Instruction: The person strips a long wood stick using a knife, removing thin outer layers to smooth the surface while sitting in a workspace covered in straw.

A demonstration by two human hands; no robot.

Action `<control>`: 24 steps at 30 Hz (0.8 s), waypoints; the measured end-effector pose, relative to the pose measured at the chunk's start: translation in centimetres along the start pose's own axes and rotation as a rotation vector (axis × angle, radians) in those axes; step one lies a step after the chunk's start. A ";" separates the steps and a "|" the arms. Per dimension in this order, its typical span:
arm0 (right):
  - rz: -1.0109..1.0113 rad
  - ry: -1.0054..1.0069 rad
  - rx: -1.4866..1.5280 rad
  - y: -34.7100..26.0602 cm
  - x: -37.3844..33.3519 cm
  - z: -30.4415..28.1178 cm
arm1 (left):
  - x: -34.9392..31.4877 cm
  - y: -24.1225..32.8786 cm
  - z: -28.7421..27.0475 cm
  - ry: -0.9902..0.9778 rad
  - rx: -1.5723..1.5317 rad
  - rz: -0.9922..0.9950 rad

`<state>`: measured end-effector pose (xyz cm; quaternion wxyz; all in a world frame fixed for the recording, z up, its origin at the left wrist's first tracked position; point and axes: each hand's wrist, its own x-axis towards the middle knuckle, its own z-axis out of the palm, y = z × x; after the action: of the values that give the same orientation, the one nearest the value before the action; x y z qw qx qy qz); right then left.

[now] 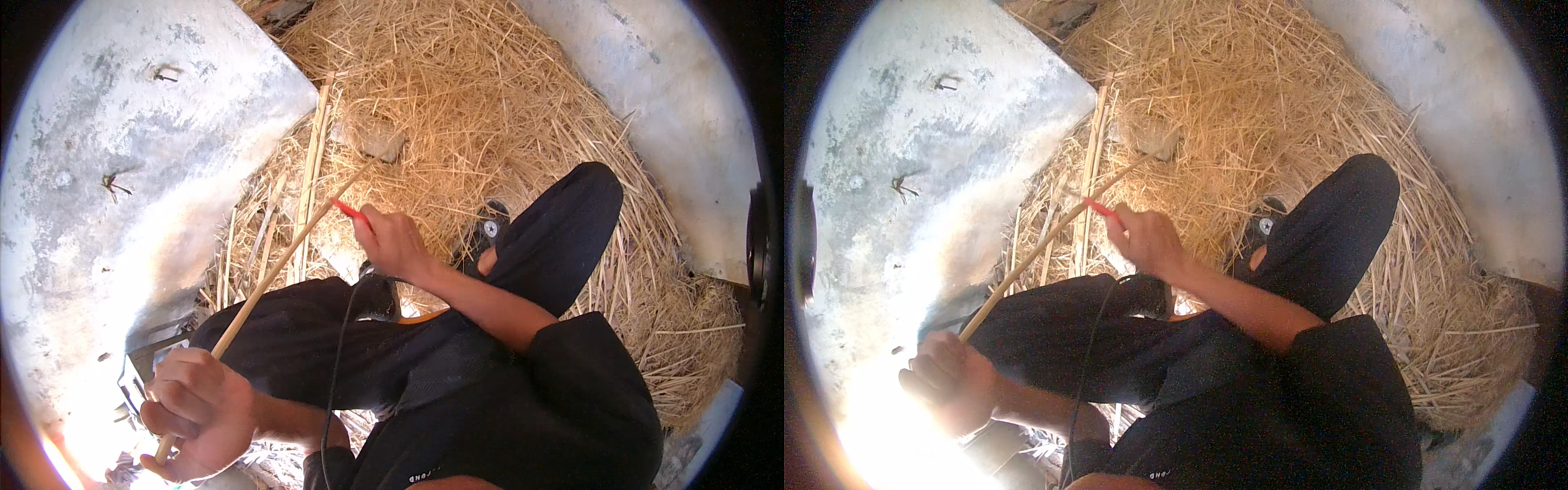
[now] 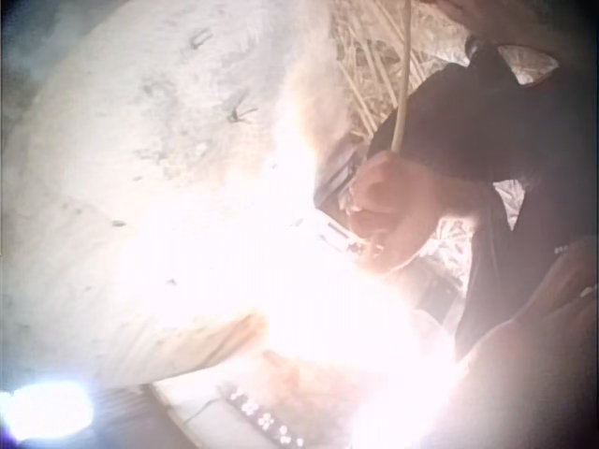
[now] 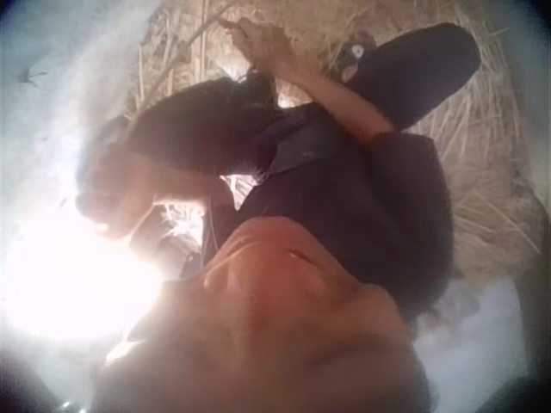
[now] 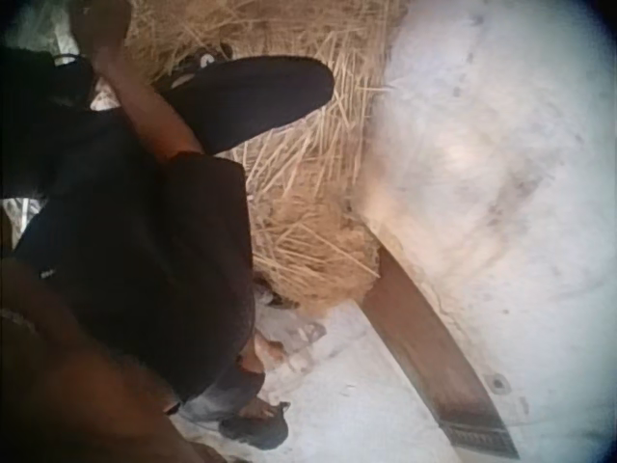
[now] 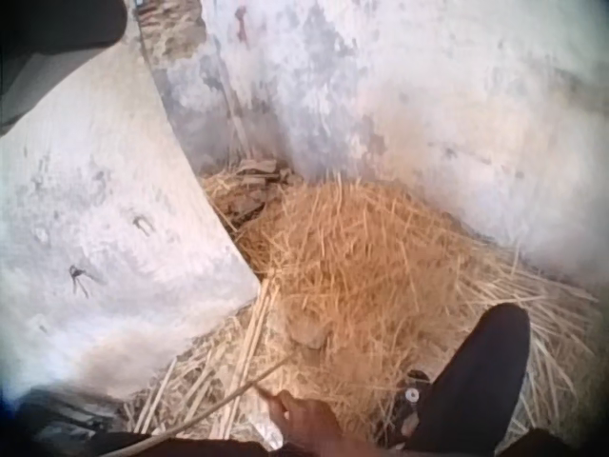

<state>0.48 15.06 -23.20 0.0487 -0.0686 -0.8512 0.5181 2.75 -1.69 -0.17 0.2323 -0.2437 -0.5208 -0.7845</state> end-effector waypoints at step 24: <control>0.074 -0.098 -0.360 3.0 1.3 -1.3 | -0.4 0.2 -0.2 -0.210 -0.031 -0.008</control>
<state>-0.38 17.78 -25.22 -0.0250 -0.0824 -0.9283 0.3618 3.18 -1.92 -0.31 0.1693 -0.3261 -0.5312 -0.7634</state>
